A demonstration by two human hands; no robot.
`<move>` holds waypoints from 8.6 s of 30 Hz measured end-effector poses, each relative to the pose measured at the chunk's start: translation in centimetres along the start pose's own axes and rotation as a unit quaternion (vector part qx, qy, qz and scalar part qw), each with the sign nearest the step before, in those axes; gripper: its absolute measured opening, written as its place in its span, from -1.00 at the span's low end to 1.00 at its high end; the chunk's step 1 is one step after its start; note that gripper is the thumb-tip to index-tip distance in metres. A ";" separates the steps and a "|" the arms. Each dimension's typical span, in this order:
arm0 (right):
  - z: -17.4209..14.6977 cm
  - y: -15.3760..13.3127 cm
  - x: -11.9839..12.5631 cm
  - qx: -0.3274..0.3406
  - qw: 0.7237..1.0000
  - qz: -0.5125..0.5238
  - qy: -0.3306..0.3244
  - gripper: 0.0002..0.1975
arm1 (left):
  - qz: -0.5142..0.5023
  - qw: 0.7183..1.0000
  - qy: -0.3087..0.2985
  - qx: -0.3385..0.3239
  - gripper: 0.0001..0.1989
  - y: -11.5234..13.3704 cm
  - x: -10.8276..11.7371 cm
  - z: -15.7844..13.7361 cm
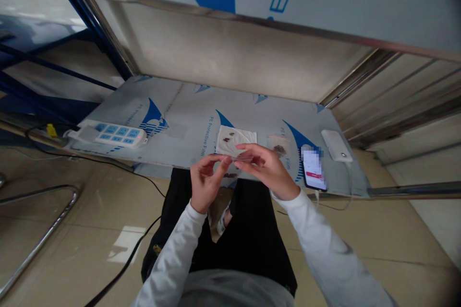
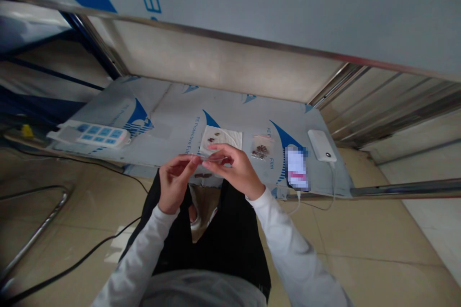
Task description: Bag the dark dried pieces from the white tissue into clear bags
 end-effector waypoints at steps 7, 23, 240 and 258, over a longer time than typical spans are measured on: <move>-0.5 -0.7 0.0 0.033 0.999 -0.030 0.005 -0.81 | 0.000 0.999 -0.048 0.016 -0.87 -0.2 -0.5 0.1; -2.4 1.4 -0.2 -0.026 0.986 0.122 0.106 -0.81 | -0.029 0.989 -0.128 0.076 -0.85 -0.1 -1.0 0.5; 13.8 9.6 4.0 -0.170 0.860 -0.481 -0.011 -0.81 | 0.356 0.918 -0.138 0.107 -0.81 -4.7 4.1 -2.2; 1.1 -2.6 -2.6 0.067 0.941 -0.321 0.080 -0.97 | 0.324 0.941 -0.083 -0.048 -0.77 0.5 -1.2 1.8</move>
Point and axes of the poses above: each hand's wrist, its own z-axis towards the middle knuckle, its own x-axis out of the back of the hand, y = z × x, the point moved 5 cm from there along z, towards the middle knuckle, and after that the axes turned 14 degrees about -y, right-handed, at the moved point
